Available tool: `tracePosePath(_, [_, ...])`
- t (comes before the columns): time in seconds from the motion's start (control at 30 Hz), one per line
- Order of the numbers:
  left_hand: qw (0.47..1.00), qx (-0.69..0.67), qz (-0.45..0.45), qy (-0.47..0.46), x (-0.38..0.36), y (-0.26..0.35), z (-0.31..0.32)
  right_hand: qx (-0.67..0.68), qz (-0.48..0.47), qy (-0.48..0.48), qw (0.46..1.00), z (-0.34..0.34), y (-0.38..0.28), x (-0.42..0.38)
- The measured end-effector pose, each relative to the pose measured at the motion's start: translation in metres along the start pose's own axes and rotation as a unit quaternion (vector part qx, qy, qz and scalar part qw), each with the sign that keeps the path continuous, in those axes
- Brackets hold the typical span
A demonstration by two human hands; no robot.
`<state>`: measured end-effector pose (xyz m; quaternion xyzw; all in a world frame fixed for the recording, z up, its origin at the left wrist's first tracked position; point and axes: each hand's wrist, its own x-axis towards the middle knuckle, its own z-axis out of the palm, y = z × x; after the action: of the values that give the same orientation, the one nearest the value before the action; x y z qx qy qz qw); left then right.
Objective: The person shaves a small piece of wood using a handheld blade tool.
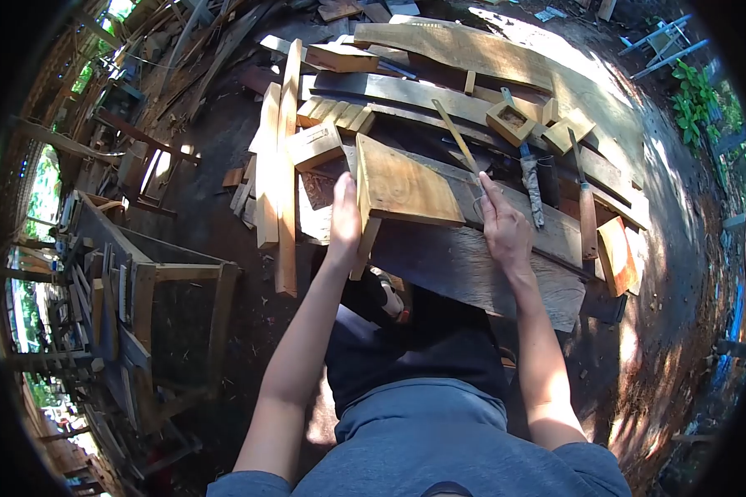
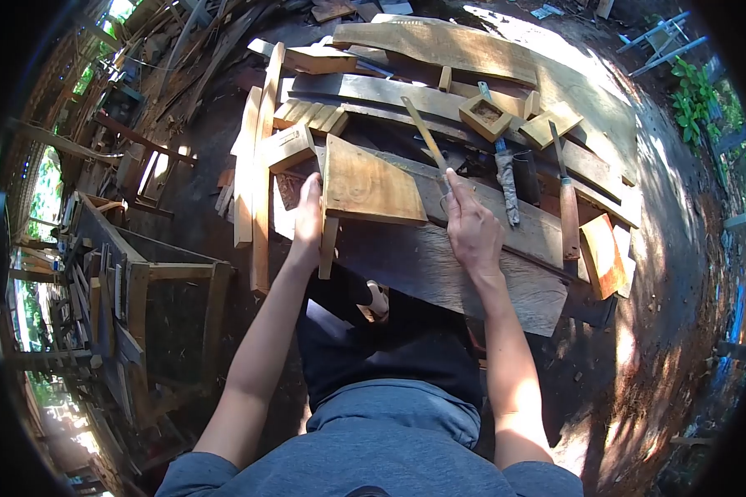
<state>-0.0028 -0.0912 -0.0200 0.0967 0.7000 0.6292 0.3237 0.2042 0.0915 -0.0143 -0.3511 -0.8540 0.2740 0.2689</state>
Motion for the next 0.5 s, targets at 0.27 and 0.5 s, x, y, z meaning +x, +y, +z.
tracePosePath(0.27, [0.979, -0.073, -0.125, -0.146, -0.03, 0.037, 0.022, -0.044, -0.066, -0.276, 0.958, -0.054, -0.104, -0.01])
tracePosePath(0.5, [0.978, -0.13, -0.055, -0.156, -0.017, 0.014, 0.025, -0.078, -0.108, -0.231, 0.964, -0.043, -0.109, -0.024])
